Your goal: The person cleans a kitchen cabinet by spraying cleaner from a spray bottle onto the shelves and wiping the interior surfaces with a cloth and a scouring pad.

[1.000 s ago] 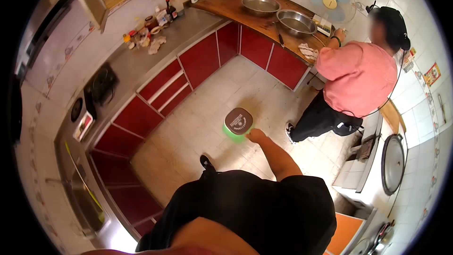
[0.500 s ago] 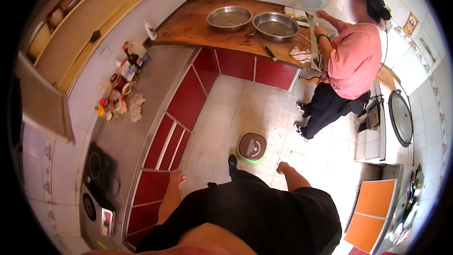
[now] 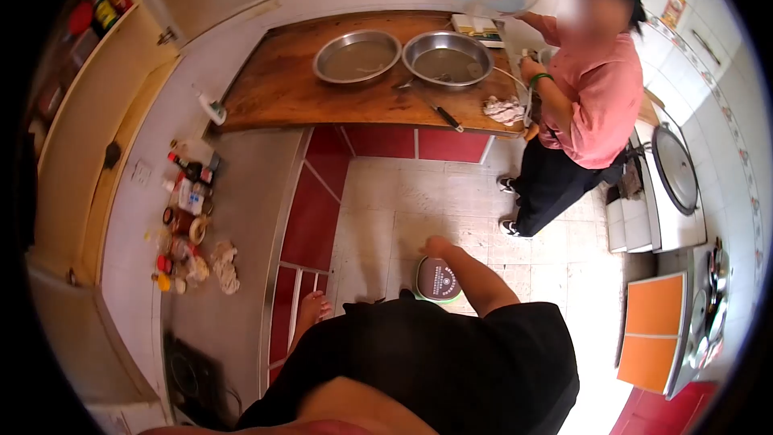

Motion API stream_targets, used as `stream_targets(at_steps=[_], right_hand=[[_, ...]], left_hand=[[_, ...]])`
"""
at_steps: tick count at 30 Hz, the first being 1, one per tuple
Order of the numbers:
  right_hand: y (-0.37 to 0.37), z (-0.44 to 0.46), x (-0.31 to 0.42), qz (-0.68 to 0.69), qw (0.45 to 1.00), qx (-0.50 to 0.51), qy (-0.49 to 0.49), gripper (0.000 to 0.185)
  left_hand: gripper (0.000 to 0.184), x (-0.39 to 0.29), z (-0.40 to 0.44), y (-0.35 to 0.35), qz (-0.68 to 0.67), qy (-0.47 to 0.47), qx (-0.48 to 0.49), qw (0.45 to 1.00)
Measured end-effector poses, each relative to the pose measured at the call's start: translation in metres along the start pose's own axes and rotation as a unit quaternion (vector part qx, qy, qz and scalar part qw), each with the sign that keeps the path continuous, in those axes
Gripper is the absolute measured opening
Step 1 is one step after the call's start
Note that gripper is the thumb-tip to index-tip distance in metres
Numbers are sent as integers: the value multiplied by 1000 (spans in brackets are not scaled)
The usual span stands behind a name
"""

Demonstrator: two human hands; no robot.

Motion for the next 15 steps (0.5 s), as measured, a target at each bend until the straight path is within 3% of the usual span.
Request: stream_targets(at_steps=[3, 6, 7, 11, 12, 13, 14, 15], right_hand=[[22, 1, 17, 70, 997, -15, -39, 40], [-23, -9, -17, 24, 994, -49, -94, 36], [-18, -40, -10, 4, 991, -17, -136, 30], [-151, -91, -96, 87, 970, 20, -228, 25], [-120, -151, -72, 152, 931, 30, -329, 27], [-146, -180, -90, 176, 880, 44, -438, 28], [-177, -207, -102, 259, 820, 13, -510, 33], [-183, -227, -103, 267, 801, -56, -534, 35]], left_hand=[[32, -47, 36, -13, 23, -17, 37, 999], [32, -122, 60, -48, 102, -85, 63, 989], [31, -151, 58, -65, 116, -81, 87, 986], [29, -231, 112, -108, 192, -151, 155, 957], [29, -244, 126, -116, 224, -162, 172, 945], [29, -256, 138, -125, 255, -174, 188, 932], [30, -269, 148, -134, 284, -186, 204, 918], [31, -272, 178, -138, 343, -206, 217, 890]])
Point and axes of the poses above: each hand's wrist, its own z-axis towards the middle knuckle, its own y-axis out of the back of the hand, x = y × z, the point moved 9 cm from there along z, towards the middle knuckle, and after that the axes turned 2 degrees about x, right-handed, at the moved point
